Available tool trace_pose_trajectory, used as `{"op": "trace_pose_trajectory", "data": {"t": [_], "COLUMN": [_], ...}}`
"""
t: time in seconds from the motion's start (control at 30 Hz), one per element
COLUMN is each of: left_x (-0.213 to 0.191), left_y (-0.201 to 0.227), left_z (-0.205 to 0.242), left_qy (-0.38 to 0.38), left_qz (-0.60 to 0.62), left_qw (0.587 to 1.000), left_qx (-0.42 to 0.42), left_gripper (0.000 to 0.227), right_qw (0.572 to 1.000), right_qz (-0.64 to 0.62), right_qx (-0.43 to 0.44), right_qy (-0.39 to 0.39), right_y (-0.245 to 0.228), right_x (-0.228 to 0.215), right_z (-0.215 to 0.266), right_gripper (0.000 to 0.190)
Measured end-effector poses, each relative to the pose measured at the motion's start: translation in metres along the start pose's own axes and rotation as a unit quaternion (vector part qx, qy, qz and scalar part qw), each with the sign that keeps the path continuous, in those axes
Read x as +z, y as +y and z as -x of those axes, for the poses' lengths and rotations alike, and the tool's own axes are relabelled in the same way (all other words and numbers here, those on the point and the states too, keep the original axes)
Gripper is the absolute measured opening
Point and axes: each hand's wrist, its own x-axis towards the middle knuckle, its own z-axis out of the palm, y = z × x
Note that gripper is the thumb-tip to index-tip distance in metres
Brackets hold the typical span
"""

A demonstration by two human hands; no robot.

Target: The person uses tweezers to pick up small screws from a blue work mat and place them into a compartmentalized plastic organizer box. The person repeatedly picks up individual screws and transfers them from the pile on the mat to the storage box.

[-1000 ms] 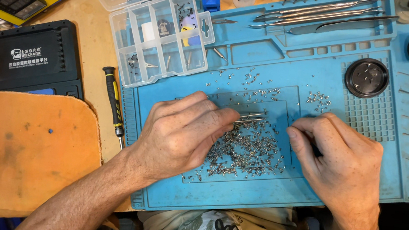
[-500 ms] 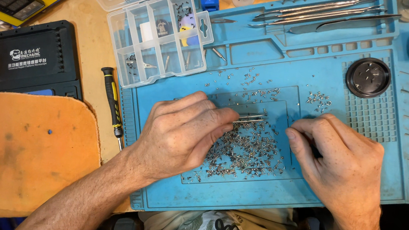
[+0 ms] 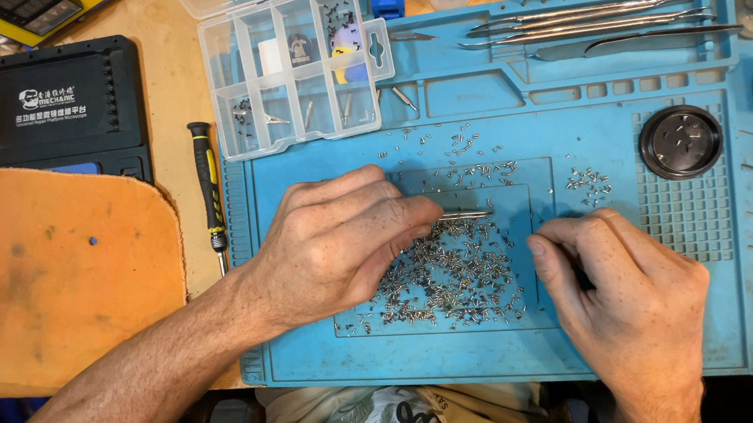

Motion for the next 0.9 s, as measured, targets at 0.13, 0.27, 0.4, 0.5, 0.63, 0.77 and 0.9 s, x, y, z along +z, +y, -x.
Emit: {"op": "trace_pose_trajectory", "data": {"t": [0.13, 0.27, 0.4, 0.5, 0.63, 0.77, 0.9], "left_x": [-0.001, -0.015, -0.031, -0.034, -0.034, -0.036, -0.039], "left_y": [0.0, -0.002, -0.01, -0.014, -0.015, -0.02, -0.021], "left_z": [-0.002, -0.006, 0.003, 0.001, 0.0, 0.001, 0.001], "left_qy": [0.019, 0.063, 0.159, 0.229, 0.252, 0.286, 0.314], "left_qz": [0.03, 0.045, 0.092, 0.325, 0.44, 0.498, 0.504], "left_qw": [0.999, 0.997, 0.958, 0.845, 0.746, 0.675, 0.66], "left_qx": [-0.002, -0.026, -0.219, -0.357, -0.432, -0.463, -0.46], "left_gripper": [0.011, 0.012, 0.019, 0.019, 0.021, 0.02, 0.019], "right_qw": [1.0, 1.0, 0.999, 1.0, 1.0, 0.999, 1.0], "right_qz": [-0.001, -0.01, 0.026, 0.019, 0.017, 0.025, 0.023], "right_qx": [0.001, 0.01, 0.041, 0.024, 0.021, 0.024, 0.02], "right_qy": [0.002, 0.0, -0.008, -0.004, -0.001, -0.004, 0.0], "right_y": [0.0, 0.0, 0.008, 0.008, 0.008, 0.01, 0.01], "right_x": [0.0, -0.001, 0.005, 0.006, 0.006, 0.008, 0.008], "right_z": [0.001, 0.004, 0.013, 0.011, 0.011, 0.013, 0.013], "right_gripper": [0.018, 0.016, 0.015, 0.016, 0.016, 0.015, 0.019]}}
